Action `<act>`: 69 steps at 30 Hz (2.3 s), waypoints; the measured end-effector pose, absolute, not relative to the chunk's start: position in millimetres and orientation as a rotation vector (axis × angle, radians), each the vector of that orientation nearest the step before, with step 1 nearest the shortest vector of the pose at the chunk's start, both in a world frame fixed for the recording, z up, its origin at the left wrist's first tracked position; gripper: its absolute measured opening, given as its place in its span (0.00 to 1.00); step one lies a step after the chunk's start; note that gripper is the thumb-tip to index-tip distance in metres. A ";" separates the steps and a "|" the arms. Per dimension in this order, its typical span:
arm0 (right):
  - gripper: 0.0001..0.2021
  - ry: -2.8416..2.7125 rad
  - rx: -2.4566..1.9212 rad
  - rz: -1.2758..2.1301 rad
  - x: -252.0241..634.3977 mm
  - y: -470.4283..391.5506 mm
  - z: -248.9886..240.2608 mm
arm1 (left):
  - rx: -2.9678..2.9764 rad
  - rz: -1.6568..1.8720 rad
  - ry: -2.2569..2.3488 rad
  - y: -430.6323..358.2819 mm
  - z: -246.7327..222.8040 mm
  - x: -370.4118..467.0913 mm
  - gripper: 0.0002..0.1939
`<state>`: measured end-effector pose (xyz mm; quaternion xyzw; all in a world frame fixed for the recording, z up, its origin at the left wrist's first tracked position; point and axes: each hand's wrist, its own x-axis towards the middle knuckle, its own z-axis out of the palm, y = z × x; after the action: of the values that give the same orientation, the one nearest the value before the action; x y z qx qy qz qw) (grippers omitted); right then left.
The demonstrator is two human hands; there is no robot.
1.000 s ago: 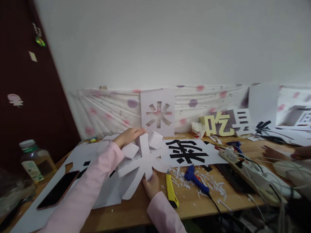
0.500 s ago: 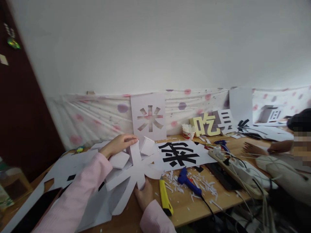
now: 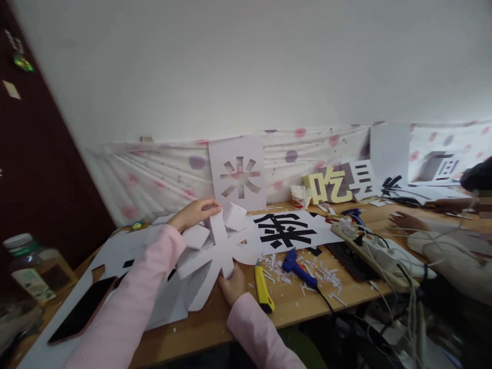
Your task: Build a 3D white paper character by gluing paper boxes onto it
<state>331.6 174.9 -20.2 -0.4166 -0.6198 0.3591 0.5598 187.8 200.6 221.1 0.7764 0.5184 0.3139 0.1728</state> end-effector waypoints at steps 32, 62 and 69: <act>0.19 -1.445 -0.993 0.926 327.5 173.4 -14.7 | 2.051 0.958 1.499 202.9 226.0 189.7 0.21; 0.20 -1.403 -1.028 1.025 336.5 173.6 -17.0 | 2.345 0.914 1.556 143.9 232.1 225.7 0.33; 0.21 -1.399 -1.071 1.018 337.3 177.1 -22.4 | 2.358 0.952 1.612 136.8 228.5 234.1 0.34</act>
<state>337.3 177.1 -22.4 -0.4479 -0.5850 0.4257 0.5253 234.1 136.8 228.5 0.7815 0.5342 0.3156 0.0655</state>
